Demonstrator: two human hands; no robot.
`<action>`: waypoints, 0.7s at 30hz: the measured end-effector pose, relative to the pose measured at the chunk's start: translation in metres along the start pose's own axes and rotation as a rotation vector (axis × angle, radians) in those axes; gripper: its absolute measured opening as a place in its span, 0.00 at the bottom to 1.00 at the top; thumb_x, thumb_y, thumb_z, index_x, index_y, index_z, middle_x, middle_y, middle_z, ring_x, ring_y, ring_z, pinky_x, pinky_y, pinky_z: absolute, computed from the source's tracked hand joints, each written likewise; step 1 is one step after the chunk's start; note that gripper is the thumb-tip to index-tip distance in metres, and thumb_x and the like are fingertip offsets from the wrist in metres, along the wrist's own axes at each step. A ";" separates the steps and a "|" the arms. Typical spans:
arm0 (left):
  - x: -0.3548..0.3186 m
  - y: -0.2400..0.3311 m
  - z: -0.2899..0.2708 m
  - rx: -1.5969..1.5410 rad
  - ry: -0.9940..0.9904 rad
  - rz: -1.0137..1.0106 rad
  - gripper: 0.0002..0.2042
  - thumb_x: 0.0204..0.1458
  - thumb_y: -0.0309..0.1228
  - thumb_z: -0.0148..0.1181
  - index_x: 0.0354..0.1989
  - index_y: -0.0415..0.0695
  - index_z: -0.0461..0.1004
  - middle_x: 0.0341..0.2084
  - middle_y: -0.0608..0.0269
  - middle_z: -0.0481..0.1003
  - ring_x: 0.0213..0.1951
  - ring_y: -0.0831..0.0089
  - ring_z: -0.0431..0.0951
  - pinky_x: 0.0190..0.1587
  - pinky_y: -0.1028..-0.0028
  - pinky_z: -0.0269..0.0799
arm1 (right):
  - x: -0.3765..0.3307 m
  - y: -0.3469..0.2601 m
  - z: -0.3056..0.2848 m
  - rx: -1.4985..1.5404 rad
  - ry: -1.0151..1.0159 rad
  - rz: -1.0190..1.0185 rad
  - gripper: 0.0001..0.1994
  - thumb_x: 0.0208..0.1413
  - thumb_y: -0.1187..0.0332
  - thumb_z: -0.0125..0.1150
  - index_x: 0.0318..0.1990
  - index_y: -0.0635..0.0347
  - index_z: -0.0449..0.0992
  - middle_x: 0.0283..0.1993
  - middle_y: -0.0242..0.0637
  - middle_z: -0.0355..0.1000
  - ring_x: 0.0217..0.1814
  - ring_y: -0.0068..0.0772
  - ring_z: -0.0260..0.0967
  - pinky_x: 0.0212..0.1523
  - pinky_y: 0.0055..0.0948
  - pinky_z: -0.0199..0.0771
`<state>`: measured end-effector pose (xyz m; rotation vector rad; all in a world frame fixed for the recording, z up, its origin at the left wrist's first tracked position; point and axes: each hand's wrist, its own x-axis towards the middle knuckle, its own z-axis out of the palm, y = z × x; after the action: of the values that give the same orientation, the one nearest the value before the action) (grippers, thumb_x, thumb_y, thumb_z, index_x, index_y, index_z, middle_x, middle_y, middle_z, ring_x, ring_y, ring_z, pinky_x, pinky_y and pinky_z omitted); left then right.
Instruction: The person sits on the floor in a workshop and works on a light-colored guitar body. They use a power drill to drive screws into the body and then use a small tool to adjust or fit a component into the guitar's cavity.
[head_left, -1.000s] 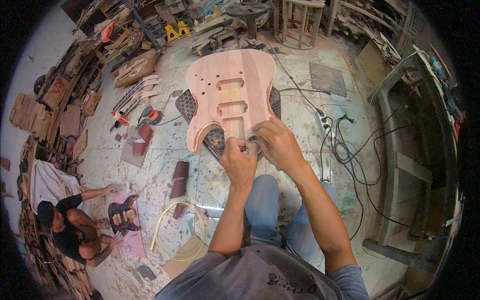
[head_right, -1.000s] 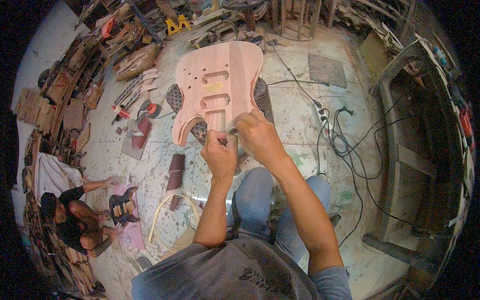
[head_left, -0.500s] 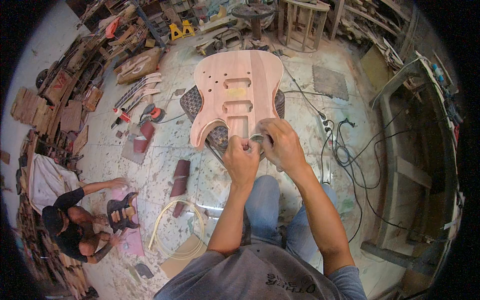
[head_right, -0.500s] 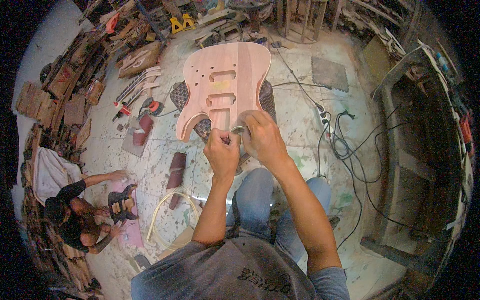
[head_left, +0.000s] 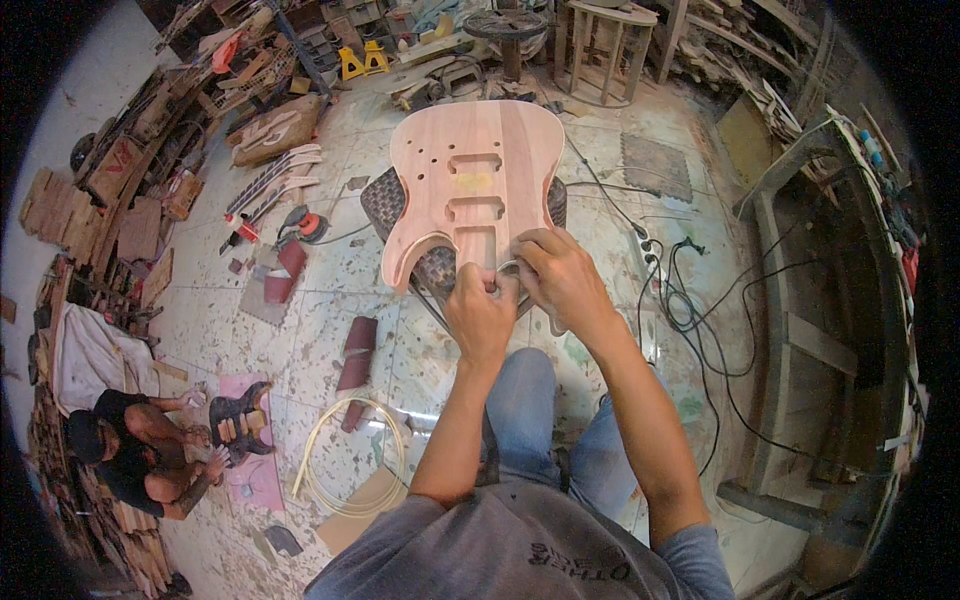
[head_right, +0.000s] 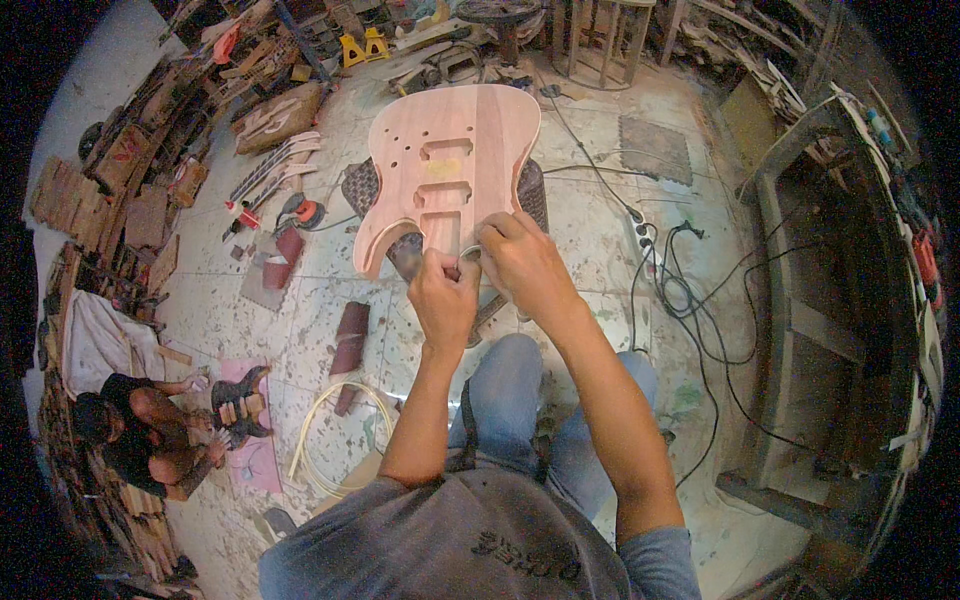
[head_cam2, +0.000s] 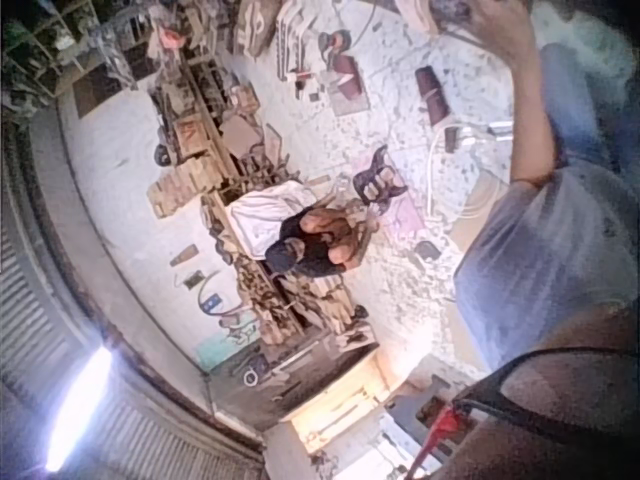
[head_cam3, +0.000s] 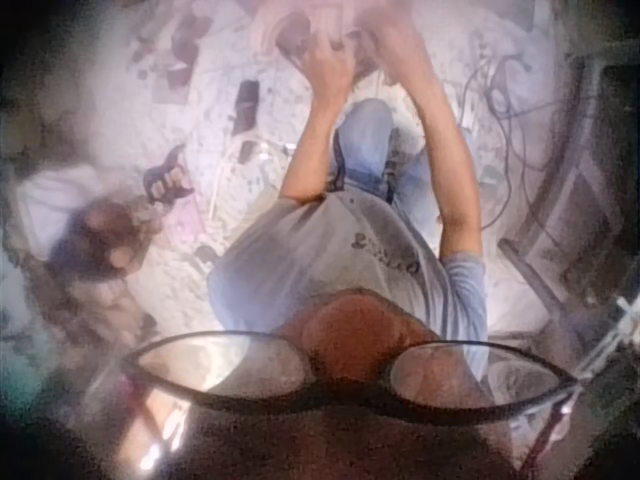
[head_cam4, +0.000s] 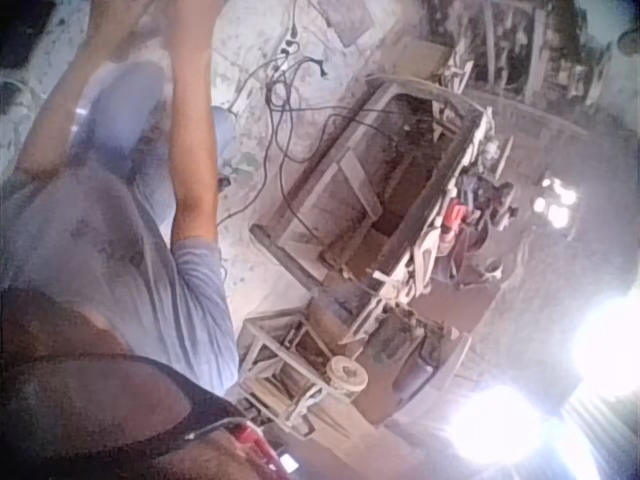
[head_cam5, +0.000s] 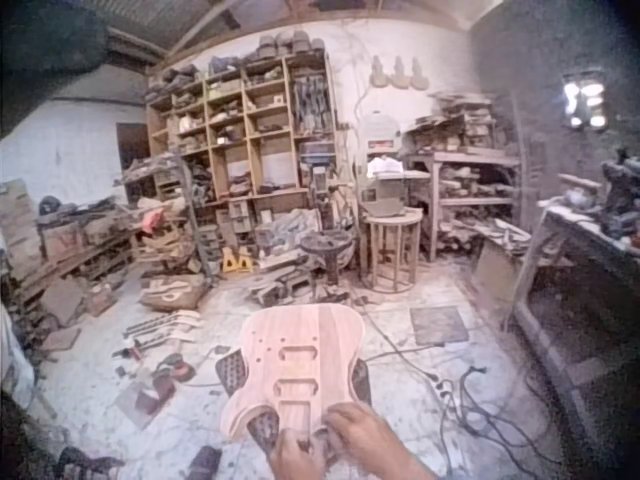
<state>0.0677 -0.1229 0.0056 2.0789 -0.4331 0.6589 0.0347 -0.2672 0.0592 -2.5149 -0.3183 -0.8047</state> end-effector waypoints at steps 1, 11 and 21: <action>0.000 0.000 -0.001 -0.015 -0.002 0.008 0.08 0.49 0.24 0.66 0.30 0.38 0.71 0.21 0.49 0.76 0.25 0.50 0.79 0.32 0.57 0.73 | 0.001 0.001 -0.001 -0.048 -0.039 -0.024 0.09 0.49 0.72 0.67 0.38 0.64 0.78 0.43 0.43 0.76 0.48 0.49 0.74 0.48 0.43 0.79; 0.005 0.001 -0.005 -0.021 -0.041 -0.045 0.08 0.49 0.25 0.67 0.29 0.37 0.73 0.22 0.49 0.77 0.25 0.52 0.81 0.32 0.59 0.75 | 0.002 0.009 -0.001 -0.112 0.001 -0.061 0.14 0.50 0.68 0.68 0.44 0.60 0.79 0.54 0.43 0.76 0.56 0.47 0.74 0.47 0.45 0.82; 0.007 -0.001 -0.014 -0.146 -0.128 -0.070 0.06 0.52 0.25 0.66 0.30 0.36 0.74 0.24 0.50 0.80 0.26 0.58 0.83 0.31 0.63 0.77 | 0.003 0.011 -0.001 0.014 -0.062 0.102 0.23 0.49 0.66 0.67 0.54 0.58 0.75 0.66 0.51 0.68 0.64 0.65 0.69 0.57 0.51 0.78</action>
<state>0.0698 -0.1108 0.0162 1.9941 -0.4642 0.4411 0.0407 -0.2766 0.0578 -2.5244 -0.2128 -0.6835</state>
